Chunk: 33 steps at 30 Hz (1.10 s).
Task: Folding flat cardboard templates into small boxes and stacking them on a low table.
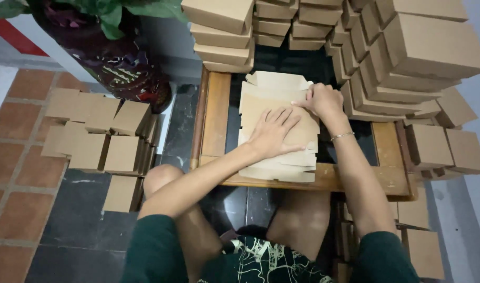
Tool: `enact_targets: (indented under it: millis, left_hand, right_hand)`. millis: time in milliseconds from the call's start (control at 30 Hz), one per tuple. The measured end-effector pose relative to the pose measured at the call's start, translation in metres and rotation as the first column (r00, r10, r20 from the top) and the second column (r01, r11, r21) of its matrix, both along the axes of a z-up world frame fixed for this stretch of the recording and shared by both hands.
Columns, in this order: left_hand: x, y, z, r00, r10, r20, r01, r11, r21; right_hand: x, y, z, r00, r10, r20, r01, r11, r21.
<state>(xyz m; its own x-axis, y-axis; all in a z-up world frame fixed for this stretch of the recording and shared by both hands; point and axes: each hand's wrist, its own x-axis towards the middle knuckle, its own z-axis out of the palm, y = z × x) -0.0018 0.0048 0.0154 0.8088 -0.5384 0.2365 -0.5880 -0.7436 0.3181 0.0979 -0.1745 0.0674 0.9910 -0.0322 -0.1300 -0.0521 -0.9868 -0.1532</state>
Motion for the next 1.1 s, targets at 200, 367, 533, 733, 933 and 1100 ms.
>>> enact_targets:
  millis: [200,367,533,733,933,1100]
  left_hand:
    - [0.003,0.002,0.006,0.999,-0.027,-0.029,0.029,0.998,0.064]
    - [0.018,0.031,0.037,0.987,-0.092,-0.129,0.113,0.978,0.172]
    - [0.030,0.055,0.060,0.962,-0.076,-0.260,0.144,0.957,0.253]
    - [0.030,0.054,0.075,0.947,-0.063,-0.315,0.153,0.951,0.267]
    - [0.033,0.053,0.069,0.950,-0.104,-0.293,0.168,0.965,0.201]
    - [0.044,0.051,0.060,0.965,-0.096,-0.243,0.159,0.955,0.252]
  right_hand:
    - [-0.012,-0.007,-0.008,0.992,-0.128,0.021,0.119,0.960,0.253]
    - [-0.003,-0.029,-0.026,0.991,-0.110,0.077,0.067,0.901,0.428]
    - [0.003,-0.043,-0.049,0.984,-0.142,0.111,0.066,0.856,0.513]
    - [-0.013,-0.032,-0.037,0.961,-0.108,0.256,-0.007,0.911,0.413]
    - [-0.030,-0.029,-0.031,0.944,-0.064,0.323,-0.053,0.939,0.340]
    - [-0.034,-0.023,-0.021,0.935,-0.063,0.350,-0.063,0.939,0.338]
